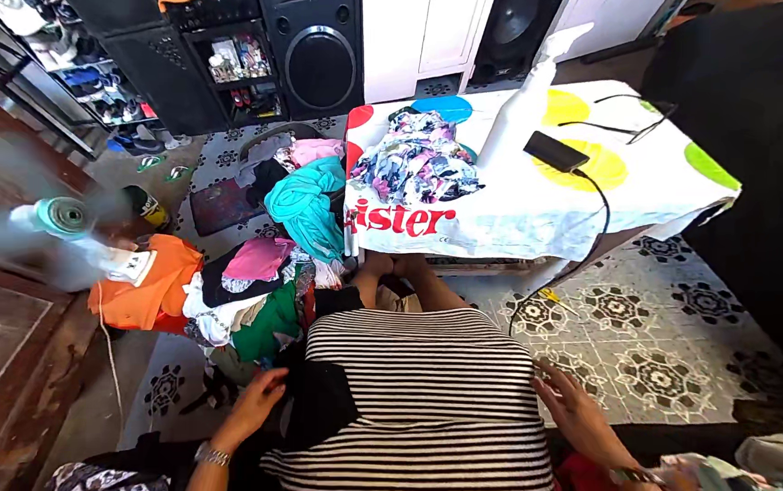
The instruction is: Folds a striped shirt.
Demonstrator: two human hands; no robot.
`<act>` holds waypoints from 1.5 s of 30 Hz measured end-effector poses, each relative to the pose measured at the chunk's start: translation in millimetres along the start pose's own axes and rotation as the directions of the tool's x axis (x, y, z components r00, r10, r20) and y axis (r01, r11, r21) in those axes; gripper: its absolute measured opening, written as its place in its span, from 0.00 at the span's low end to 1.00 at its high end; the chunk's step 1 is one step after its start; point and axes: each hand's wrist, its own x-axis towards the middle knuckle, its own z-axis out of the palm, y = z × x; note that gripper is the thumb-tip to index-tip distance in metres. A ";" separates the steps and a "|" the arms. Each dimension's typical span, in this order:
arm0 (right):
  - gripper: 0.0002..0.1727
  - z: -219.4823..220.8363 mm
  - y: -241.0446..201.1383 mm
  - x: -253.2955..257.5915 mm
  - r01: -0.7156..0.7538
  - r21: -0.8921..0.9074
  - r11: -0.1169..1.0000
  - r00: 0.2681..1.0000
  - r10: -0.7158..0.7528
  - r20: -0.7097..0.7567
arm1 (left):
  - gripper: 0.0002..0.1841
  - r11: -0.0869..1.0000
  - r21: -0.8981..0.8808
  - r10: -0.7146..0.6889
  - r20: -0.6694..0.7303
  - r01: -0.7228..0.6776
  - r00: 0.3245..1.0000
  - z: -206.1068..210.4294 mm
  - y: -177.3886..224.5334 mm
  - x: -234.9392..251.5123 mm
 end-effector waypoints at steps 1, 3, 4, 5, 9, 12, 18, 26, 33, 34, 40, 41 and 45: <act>0.28 8.1 -9.9 16.1 0.001 -0.006 1.000 1.000 -0.001 -0.017 | 0.23 0.998 -0.025 0.056 -0.038 -0.057 0.998 8.6 8.6 18.5; 0.29 19.4 -26.6 50.3 -0.052 -0.077 0.996 0.997 0.056 0.049 | 0.26 0.985 -0.122 0.114 -0.089 -0.125 0.989 27.7 19.0 56.7; 0.30 21.9 -33.3 67.5 -0.095 -0.131 0.987 0.988 0.110 0.111 | 0.28 0.971 -0.207 0.103 -0.096 -0.121 0.990 36.0 23.6 74.4; 0.31 22.4 -38.2 83.9 -0.137 -0.188 0.973 0.969 0.171 0.178 | 0.28 0.949 -0.302 0.068 -0.086 -0.091 0.994 42.4 27.2 90.5; 0.37 19.3 -36.7 135.2 -0.237 -0.254 0.938 0.844 0.328 0.424 | 0.27 0.804 -0.583 -0.132 0.020 0.118 0.991 50.8 24.3 139.4; 0.38 26.6 -18.2 158.8 -0.269 -0.127 0.955 0.826 0.297 0.479 | 0.23 0.823 -0.530 -0.207 0.054 0.203 0.977 51.8 18.3 156.7; 0.32 34.6 -6.4 189.6 -0.196 -0.020 0.980 0.870 0.183 0.457 | 0.22 0.879 -0.365 -0.293 0.097 0.308 0.951 50.5 25.9 171.1; 0.12 -11.8 -1.2 190.8 -0.023 -0.209 0.978 0.905 0.109 0.411 | 0.20 0.700 -0.711 -0.267 -0.171 0.069 0.948 23.1 20.1 202.4; 0.09 -70.3 -7.7 121.8 0.313 -0.157 0.937 0.949 -0.312 0.033 | 0.16 0.537 -0.743 0.105 -0.410 -0.399 0.906 -51.9 35.9 124.8; 0.10 -77.6 -13.4 103.1 0.319 -0.150 0.936 0.946 -0.323 -0.002 | 0.18 0.549 -0.713 0.172 -0.414 -0.436 0.894 -58.9 31.1 104.1; 0.10 -70.6 13.8 -10.7 0.233 -0.214 0.949 0.967 -0.202 0.155 | 0.07 0.885 -0.390 0.237 -0.098 -0.256 0.967 -67.0 -14.6 -30.5; 0.09 -64.3 19.8 -21.4 0.173 -0.276 0.945 0.957 -0.096 0.273 | 0.03 0.941 -0.255 0.233 0.012 -0.223 0.972 -64.7 -20.7 -40.0; 0.16 -35.5 34.6 -18.0 -0.003 -0.340 0.941 0.918 0.137 0.372 | 0.13 0.982 0.077 0.151 0.237 -0.174 0.960 -47.5 -42.1 -31.1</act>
